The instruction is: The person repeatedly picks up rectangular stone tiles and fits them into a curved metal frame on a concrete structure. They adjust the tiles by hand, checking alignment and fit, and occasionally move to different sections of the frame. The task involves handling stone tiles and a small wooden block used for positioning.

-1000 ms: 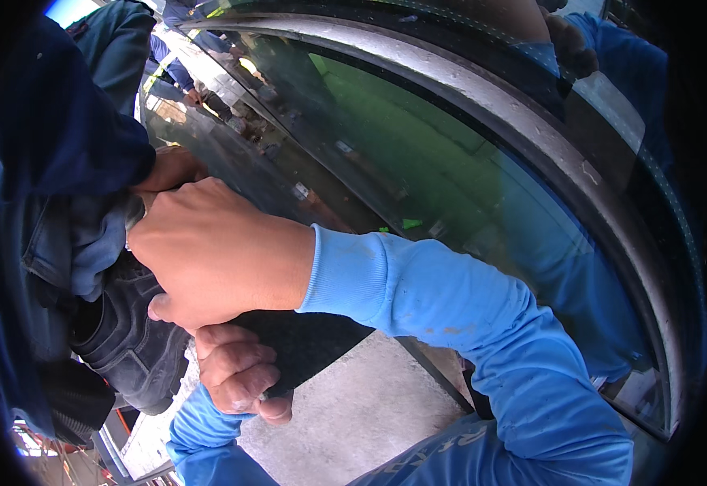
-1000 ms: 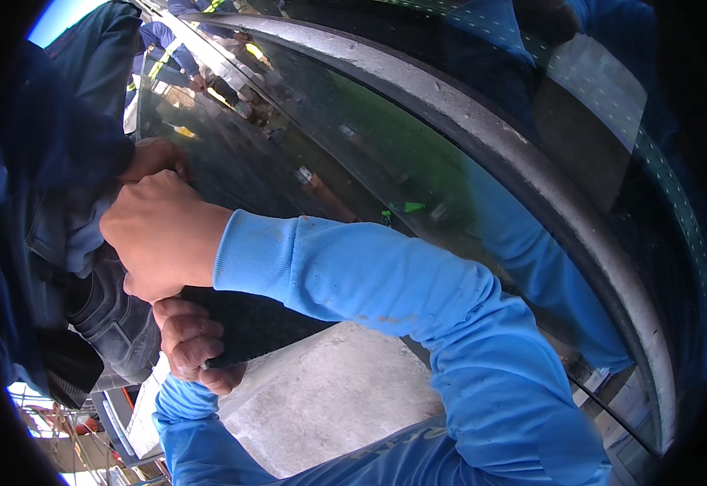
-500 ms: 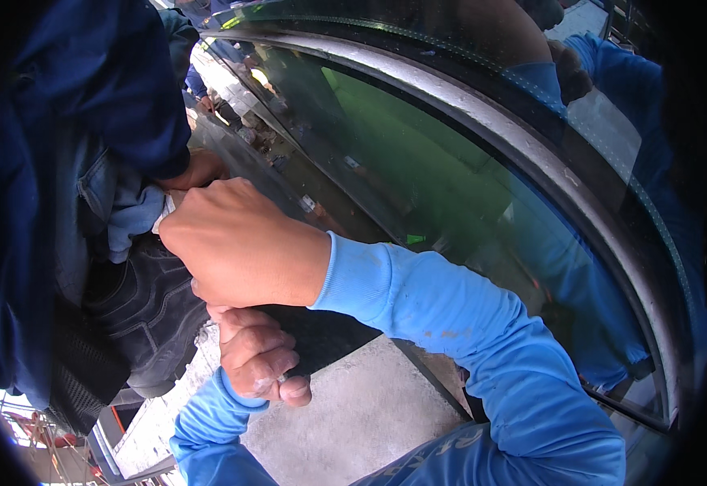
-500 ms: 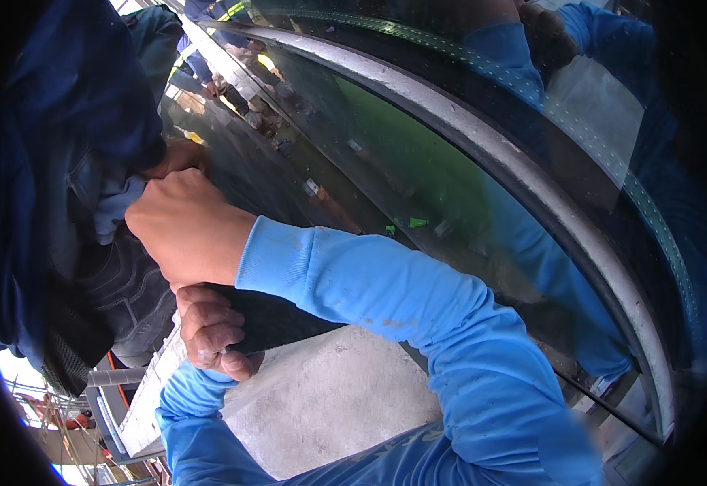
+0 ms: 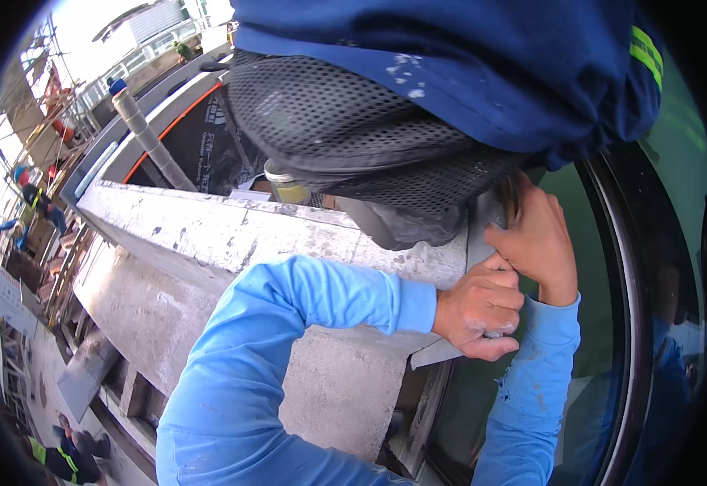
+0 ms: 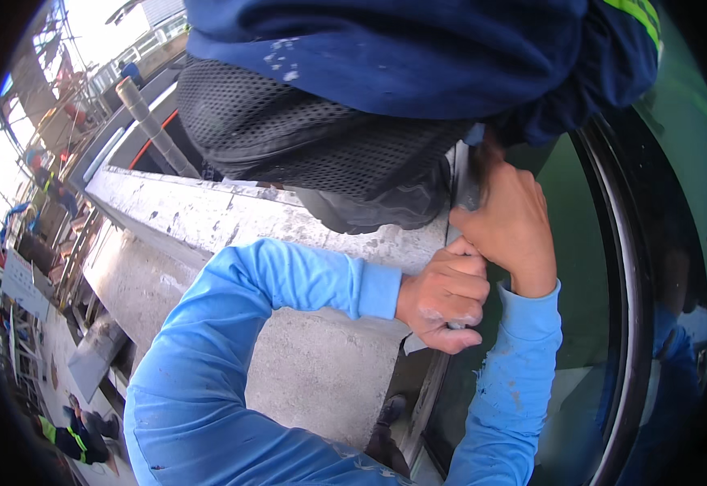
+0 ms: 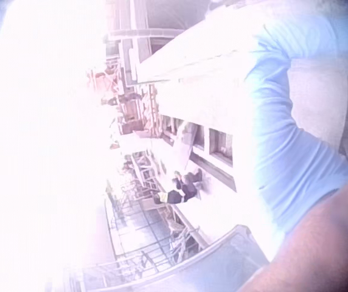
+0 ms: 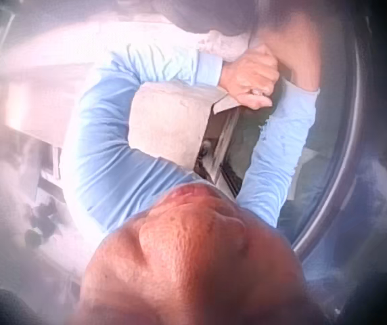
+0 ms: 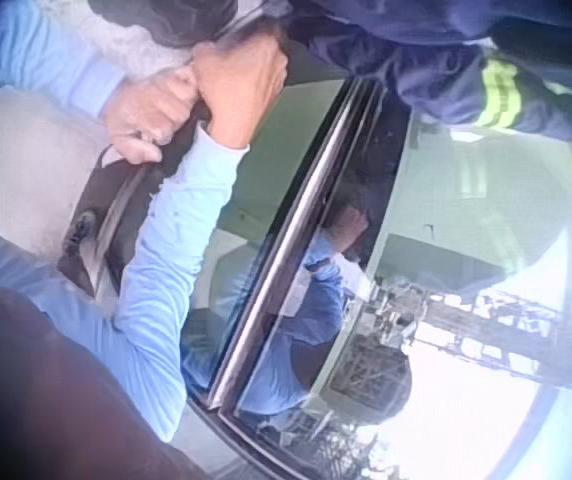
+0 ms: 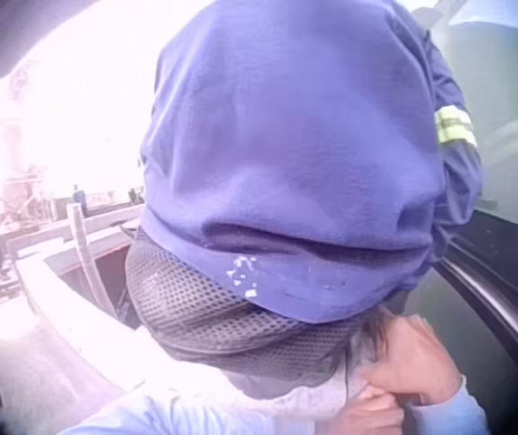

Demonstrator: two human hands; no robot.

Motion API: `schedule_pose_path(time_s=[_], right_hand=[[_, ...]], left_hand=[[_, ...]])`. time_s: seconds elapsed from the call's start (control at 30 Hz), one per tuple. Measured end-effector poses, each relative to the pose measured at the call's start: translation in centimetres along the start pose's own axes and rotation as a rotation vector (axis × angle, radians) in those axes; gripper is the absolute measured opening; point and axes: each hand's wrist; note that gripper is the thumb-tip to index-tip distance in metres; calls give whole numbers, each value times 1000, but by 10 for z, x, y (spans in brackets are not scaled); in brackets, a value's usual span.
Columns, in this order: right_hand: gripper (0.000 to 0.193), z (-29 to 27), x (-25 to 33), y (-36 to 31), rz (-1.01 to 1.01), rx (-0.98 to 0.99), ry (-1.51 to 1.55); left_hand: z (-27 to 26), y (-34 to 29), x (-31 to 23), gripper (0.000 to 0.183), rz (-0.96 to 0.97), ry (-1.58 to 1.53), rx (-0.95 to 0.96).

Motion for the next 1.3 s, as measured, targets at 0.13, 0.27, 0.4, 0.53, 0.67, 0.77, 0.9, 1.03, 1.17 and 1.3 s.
schedule_pose_path(time_s=[0.13, 0.27, 0.4, 0.53, 0.67, 0.77, 0.9, 1.03, 1.17, 1.3], right_hand=[[52, 6, -16, 9, 222, 62, -233], [57, 19, -10, 13, 47, 61, -225], [60, 16, -40, 13, -118, 43, -340], [58, 9, -49, 10, -90, 92, -372], [49, 10, -22, 2, -61, 65, -359], [28, 18, -27, 10, 68, -2, -384], [17, 20, -17, 3, 28, -51, -354], [15, 21, -19, -6, -63, -197, -180], [2, 41, -20, -4, -84, -413, -218], [3, 32, -20, -11, -55, -320, -241]], left_hand=[[16, -9, 5, 32, 32, -11, -73], [17, -10, 5, 32, 77, 6, -98], [22, -14, 10, 33, 101, 27, -123], [26, -9, 9, 33, 93, 2, -126], [21, -3, 6, 33, 99, -39, -89], [5, 2, 6, 30, 73, 16, 9], [4, 7, 13, 23, 105, -1, 86], [-10, 9, 10, 18, 88, 18, 228], [-13, -2, 11, 22, 67, -76, 236], [-6, -9, 9, 31, 47, -110, 212]])
Point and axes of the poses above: each hand's wrist, its own y-axis towards the middle knuckle, its own z-axis out of the palm, x = y × z, and after that the axes turned 11 degrees about y, right-handed
